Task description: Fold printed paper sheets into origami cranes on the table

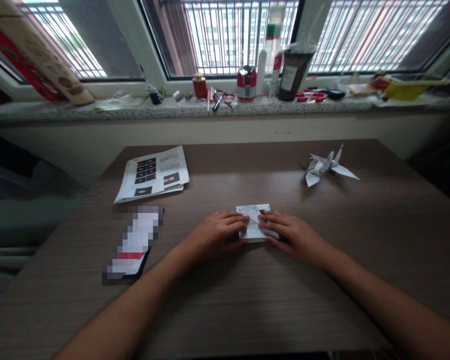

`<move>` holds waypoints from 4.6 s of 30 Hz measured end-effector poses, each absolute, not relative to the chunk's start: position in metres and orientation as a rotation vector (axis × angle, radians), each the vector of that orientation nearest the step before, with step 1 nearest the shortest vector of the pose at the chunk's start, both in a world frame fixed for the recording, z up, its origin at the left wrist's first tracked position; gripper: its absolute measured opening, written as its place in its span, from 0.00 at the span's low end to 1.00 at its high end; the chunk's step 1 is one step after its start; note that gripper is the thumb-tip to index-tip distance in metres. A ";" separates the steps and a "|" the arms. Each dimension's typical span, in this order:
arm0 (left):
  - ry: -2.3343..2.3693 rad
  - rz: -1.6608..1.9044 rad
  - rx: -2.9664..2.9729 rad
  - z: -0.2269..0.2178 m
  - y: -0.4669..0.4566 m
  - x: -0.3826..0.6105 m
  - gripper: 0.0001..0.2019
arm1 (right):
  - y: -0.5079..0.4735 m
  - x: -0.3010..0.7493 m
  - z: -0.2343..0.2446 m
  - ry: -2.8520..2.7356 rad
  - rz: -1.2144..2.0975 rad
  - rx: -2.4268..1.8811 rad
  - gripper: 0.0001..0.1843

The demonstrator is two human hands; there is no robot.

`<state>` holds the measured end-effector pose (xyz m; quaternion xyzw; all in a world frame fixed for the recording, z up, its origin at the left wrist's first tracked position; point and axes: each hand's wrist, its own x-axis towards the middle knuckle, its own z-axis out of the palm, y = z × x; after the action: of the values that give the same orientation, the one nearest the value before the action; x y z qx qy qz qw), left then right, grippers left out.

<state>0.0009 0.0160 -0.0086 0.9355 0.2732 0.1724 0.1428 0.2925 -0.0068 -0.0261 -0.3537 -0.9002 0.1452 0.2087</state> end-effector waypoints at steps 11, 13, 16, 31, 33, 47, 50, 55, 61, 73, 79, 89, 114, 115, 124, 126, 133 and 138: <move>0.947 0.636 2.492 -0.014 0.020 0.007 0.06 | -0.011 0.288 -0.026 -2.530 0.311 -0.954 0.22; 1.016 0.657 2.458 -0.013 0.020 0.007 0.06 | -0.013 0.286 -0.026 -2.562 0.287 -0.949 0.23; 1.124 0.670 2.433 -0.011 0.019 0.009 0.06 | -0.016 0.284 -0.025 -2.586 0.267 -0.941 0.22; 1.306 0.643 2.377 -0.016 0.020 0.016 0.05 | -0.013 0.289 -0.022 -2.586 0.403 -0.879 0.13; 1.314 0.639 2.379 -0.015 0.021 0.016 0.05 | -0.013 0.290 -0.022 -2.595 0.404 -0.852 0.12; 1.393 0.637 2.392 -0.013 0.022 0.019 0.04 | -0.016 0.284 -0.027 -2.561 0.341 -0.885 0.13; 1.394 0.649 2.389 -0.013 0.023 0.020 0.03 | -0.016 0.284 -0.029 -2.559 0.334 -0.905 0.18; 1.385 0.665 2.396 -0.015 0.024 0.020 0.03 | -0.017 0.286 -0.029 -2.597 0.271 -0.864 0.21; 1.350 0.701 2.461 -0.016 0.022 0.022 0.02 | -0.016 0.286 -0.025 -2.622 0.241 -0.876 0.20; 1.105 0.519 2.705 -0.015 0.010 0.011 0.19 | -0.017 0.291 -0.015 -2.632 0.239 -0.917 0.19; 1.087 0.472 2.739 -0.013 0.009 0.012 0.20 | -0.013 0.288 -0.016 -2.578 0.283 -0.938 0.23; 1.095 0.647 2.569 -0.017 0.017 0.012 0.17 | -0.013 0.286 -0.022 -2.662 0.303 -0.984 0.27; 1.109 0.582 2.415 -0.015 0.029 0.004 0.07 | -0.012 0.290 -0.019 -2.700 0.517 -0.790 0.27; 1.134 0.593 2.419 -0.015 0.028 0.006 0.07 | -0.012 0.289 -0.020 -2.694 0.519 -0.794 0.28; 1.371 0.627 2.486 -0.018 0.024 0.023 0.03 | -0.014 0.288 -0.021 -2.698 0.456 -0.876 0.31; 1.385 0.654 2.494 -0.019 0.024 0.023 0.02 | -0.014 0.287 -0.020 -2.707 0.446 -0.879 0.31; 1.079 0.616 2.720 -0.014 0.018 0.017 0.08 | -0.014 0.289 -0.019 -2.731 0.374 -0.945 0.31; 0.949 0.456 2.802 -0.008 0.009 0.013 0.16 | -0.013 0.291 -0.019 -2.709 0.336 -1.000 0.30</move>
<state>0.0127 0.0088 -0.0083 0.9335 0.3163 0.1518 0.0742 0.2906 -0.0131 -0.0191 -0.3417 -0.9254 0.1147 0.1167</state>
